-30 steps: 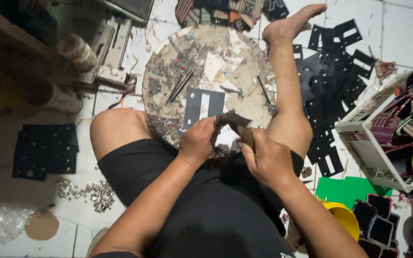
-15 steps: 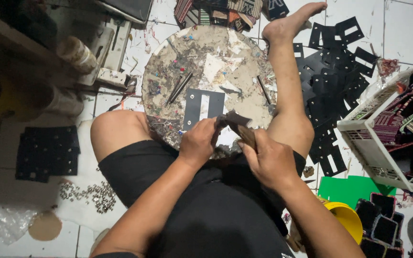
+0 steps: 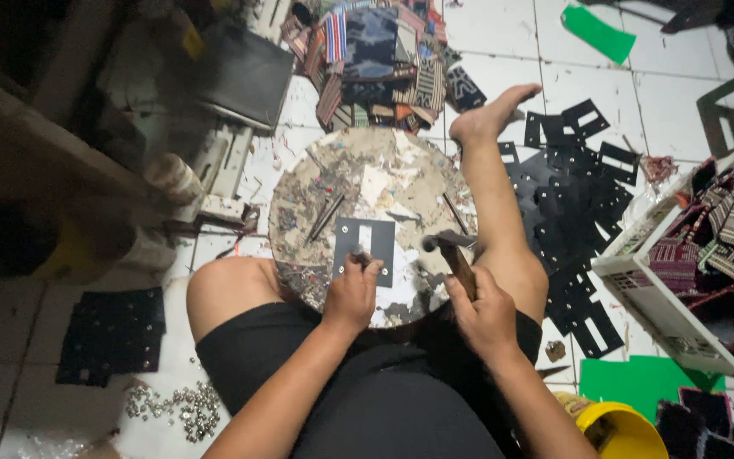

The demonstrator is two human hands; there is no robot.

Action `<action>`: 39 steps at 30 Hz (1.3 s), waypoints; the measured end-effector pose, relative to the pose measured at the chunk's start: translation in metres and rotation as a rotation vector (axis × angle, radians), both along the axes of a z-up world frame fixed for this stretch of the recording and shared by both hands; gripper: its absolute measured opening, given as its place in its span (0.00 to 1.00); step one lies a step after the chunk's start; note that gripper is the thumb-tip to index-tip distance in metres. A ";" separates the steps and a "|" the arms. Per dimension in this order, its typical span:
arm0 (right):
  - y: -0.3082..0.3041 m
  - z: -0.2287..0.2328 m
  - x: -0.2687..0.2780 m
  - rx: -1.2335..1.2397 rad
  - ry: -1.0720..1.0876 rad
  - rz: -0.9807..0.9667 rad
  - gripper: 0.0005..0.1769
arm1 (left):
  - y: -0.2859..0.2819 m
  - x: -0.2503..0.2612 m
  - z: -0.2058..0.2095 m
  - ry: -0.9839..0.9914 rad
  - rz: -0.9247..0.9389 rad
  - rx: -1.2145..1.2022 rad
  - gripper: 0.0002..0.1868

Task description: Attaching metal rivets to leather components using a hammer and a setting tool on a workshop floor.

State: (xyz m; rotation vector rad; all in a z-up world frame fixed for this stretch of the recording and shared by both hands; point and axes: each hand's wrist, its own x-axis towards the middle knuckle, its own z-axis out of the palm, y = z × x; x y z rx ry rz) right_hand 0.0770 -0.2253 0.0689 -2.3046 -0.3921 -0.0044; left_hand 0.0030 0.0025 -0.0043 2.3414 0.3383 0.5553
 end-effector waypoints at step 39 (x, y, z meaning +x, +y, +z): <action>-0.029 -0.043 0.024 -0.316 0.082 0.251 0.29 | 0.007 -0.022 0.056 0.062 -0.298 0.316 0.27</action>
